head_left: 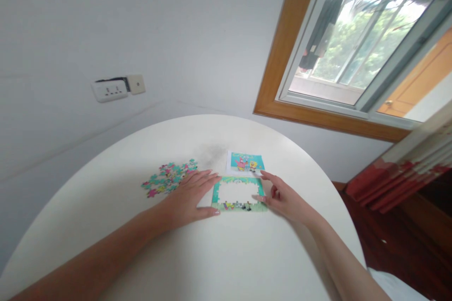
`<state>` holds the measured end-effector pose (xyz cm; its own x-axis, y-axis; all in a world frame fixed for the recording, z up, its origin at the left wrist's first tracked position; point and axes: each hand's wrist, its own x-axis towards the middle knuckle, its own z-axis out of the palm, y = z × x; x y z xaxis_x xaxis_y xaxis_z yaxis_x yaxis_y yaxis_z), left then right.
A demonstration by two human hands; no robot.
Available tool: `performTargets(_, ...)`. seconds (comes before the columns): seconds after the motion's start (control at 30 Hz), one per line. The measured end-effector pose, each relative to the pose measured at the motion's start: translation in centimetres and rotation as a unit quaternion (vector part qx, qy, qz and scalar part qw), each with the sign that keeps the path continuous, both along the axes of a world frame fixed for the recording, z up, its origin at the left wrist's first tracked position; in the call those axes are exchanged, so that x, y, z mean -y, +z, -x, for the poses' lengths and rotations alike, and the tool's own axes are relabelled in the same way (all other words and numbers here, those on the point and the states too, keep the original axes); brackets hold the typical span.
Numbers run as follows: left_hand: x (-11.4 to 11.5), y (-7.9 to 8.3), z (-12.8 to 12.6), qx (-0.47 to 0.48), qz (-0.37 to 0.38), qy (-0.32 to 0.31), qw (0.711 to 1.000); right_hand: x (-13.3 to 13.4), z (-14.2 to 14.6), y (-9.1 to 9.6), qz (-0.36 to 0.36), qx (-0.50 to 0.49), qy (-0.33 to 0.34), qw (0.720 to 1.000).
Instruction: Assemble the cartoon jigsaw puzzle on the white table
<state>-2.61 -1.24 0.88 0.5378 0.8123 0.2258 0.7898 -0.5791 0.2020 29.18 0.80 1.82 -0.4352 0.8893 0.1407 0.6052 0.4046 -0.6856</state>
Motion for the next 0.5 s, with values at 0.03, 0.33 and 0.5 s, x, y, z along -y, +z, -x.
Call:
performTargets(0.03,0.0,0.0,0.0,-0.002,0.001,0.0,1.0,0.0,0.0,0.2,0.009,-0.002,-0.003,1.0)
performTargets(0.33,-0.3,0.3,0.8,0.001,-0.008,-0.006,1.0,1.1,-2.0,2.1,0.107,-0.009,0.012,0.994)
performTargets(0.5,-0.4,0.0,1.1,-0.002,0.009,-0.005,1.0,1.7,-1.5,2.8,0.119,0.005,0.016,0.993)
